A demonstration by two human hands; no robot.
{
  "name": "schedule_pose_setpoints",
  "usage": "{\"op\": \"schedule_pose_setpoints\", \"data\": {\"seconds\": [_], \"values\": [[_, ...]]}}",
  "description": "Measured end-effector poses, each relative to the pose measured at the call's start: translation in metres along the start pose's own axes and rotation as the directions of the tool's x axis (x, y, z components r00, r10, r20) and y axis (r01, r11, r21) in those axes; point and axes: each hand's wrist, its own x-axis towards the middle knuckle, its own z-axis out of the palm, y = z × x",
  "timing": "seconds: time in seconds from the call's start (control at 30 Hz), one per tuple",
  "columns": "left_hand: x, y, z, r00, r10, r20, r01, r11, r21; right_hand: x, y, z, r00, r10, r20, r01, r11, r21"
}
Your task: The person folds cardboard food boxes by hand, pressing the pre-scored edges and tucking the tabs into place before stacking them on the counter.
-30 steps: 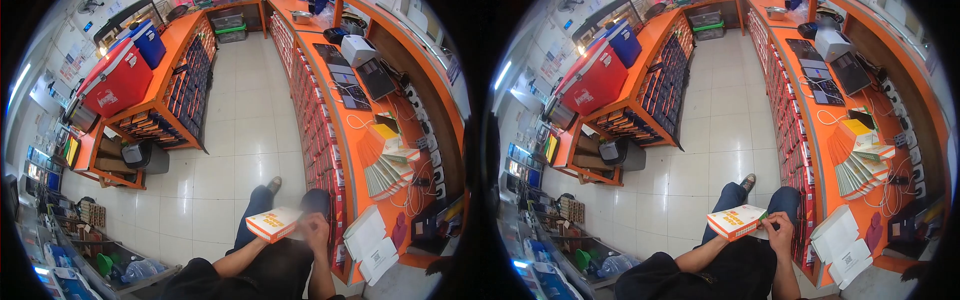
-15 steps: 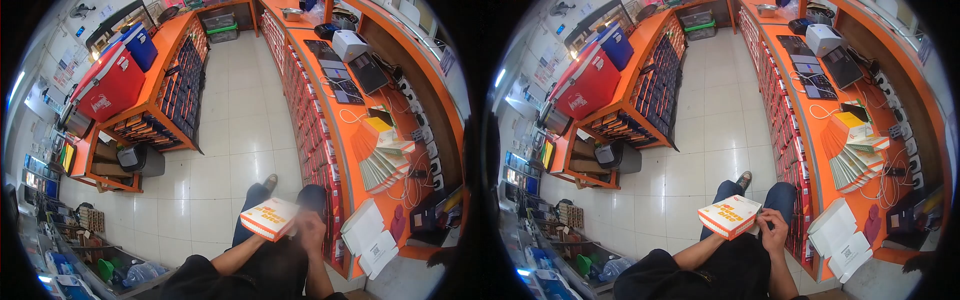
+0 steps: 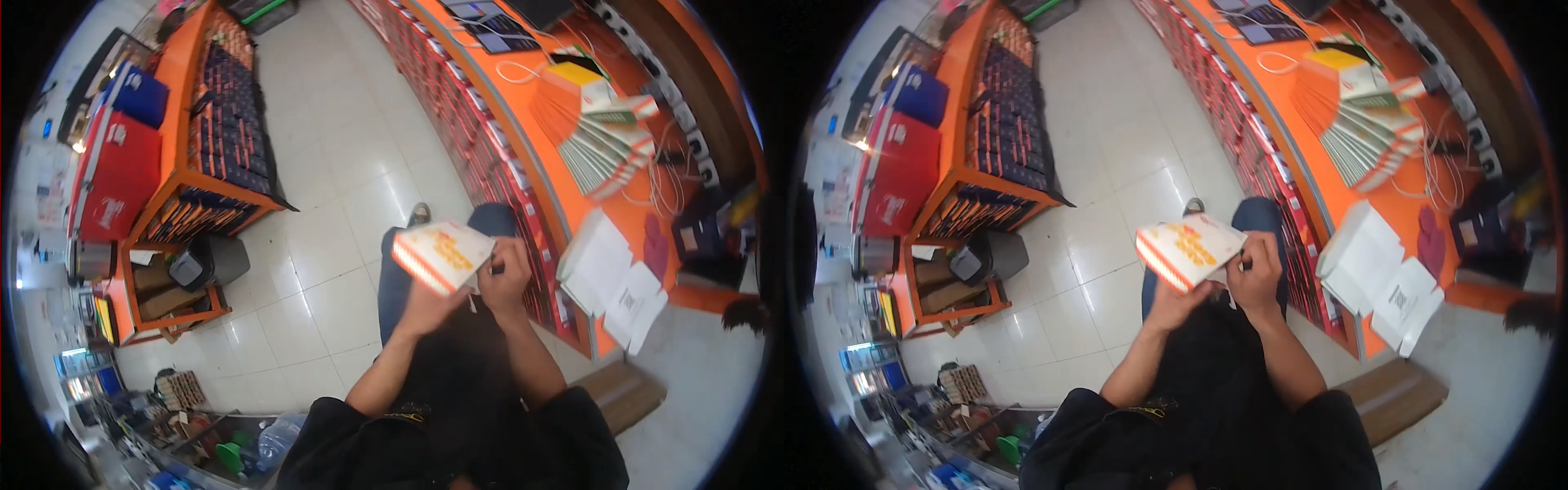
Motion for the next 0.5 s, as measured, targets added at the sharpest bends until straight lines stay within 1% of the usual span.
{"op": "schedule_pose_setpoints", "data": {"seconds": [0.07, 0.1, 0.13, 0.17, 0.2, 0.23, 0.27, 0.3, 0.33, 0.37, 0.4, 0.43, 0.47, 0.5], "values": [[0.003, 0.017, 0.005, 0.995, 0.086, -0.05, -0.097, 0.947, -0.306, 0.004, -0.006, -0.007, 0.998, 0.059, 0.035, -0.056, 0.996, -0.072], [0.003, 0.021, 0.004, 0.997, 0.059, -0.055, -0.074, 0.945, -0.318, 0.001, -0.005, -0.006, 0.997, 0.073, 0.034, -0.07, 0.994, -0.079], [0.003, 0.019, 0.004, 0.997, 0.052, -0.051, -0.066, 0.946, -0.318, -0.001, -0.001, -0.004, 0.998, 0.043, 0.041, -0.039, 0.995, -0.088], [0.005, 0.016, 0.004, 0.995, 0.076, -0.063, -0.09, 0.963, -0.255, -0.001, 0.002, -0.001, 0.999, 0.006, 0.046, -0.001, 0.996, -0.093], [0.009, 0.016, 0.004, 0.992, 0.104, -0.072, -0.116, 0.975, -0.19, -0.001, 0.003, 0.001, 0.999, 0.004, 0.04, 0.0, 0.996, -0.094], [0.011, 0.017, 0.005, 0.987, 0.118, -0.108, -0.138, 0.97, -0.203, -0.003, 0.003, 0.002, 0.997, 0.035, 0.066, -0.033, 0.999, -0.035], [0.01, 0.019, 0.005, 0.988, 0.117, -0.104, -0.137, 0.97, -0.202, -0.004, 0.003, 0.001, 0.993, 0.065, 0.096, -0.068, 0.997, 0.022], [0.007, 0.021, 0.003, 0.98, 0.157, -0.123, -0.171, 0.979, -0.108, -0.007, 0.004, -0.002, 0.973, 0.186, 0.137, -0.193, 0.98, 0.041], [0.005, 0.024, 0.001, 0.971, 0.196, -0.135, -0.2, 0.98, -0.015, -0.007, 0.006, -0.004, 0.973, 0.191, 0.131, -0.197, 0.98, 0.035], [0.003, 0.029, 0.0, 0.939, 0.271, -0.211, -0.243, 0.958, 0.153, -0.007, 0.01, -0.008, 0.919, 0.357, 0.166, -0.368, 0.929, 0.046], [0.003, 0.034, -0.003, 0.944, 0.262, -0.202, -0.235, 0.961, 0.149, -0.008, 0.014, -0.012, 0.836, 0.511, 0.201, -0.53, 0.847, 0.051], [0.004, 0.039, -0.008, 0.856, 0.475, -0.204, -0.373, 0.841, 0.392, -0.011, 0.024, -0.014, 0.832, 0.516, 0.202, -0.541, 0.835, 0.1], [0.005, 0.042, -0.013, 0.731, 0.667, -0.148, -0.464, 0.644, 0.608, -0.012, 0.03, -0.014, 0.83, 0.523, 0.195, -0.547, 0.832, 0.095], [0.002, 0.04, -0.02, 0.772, 0.615, -0.158, -0.392, 0.657, 0.644, -0.009, 0.035, -0.014, 0.816, 0.559, 0.149, -0.578, 0.797, 0.172]]}}
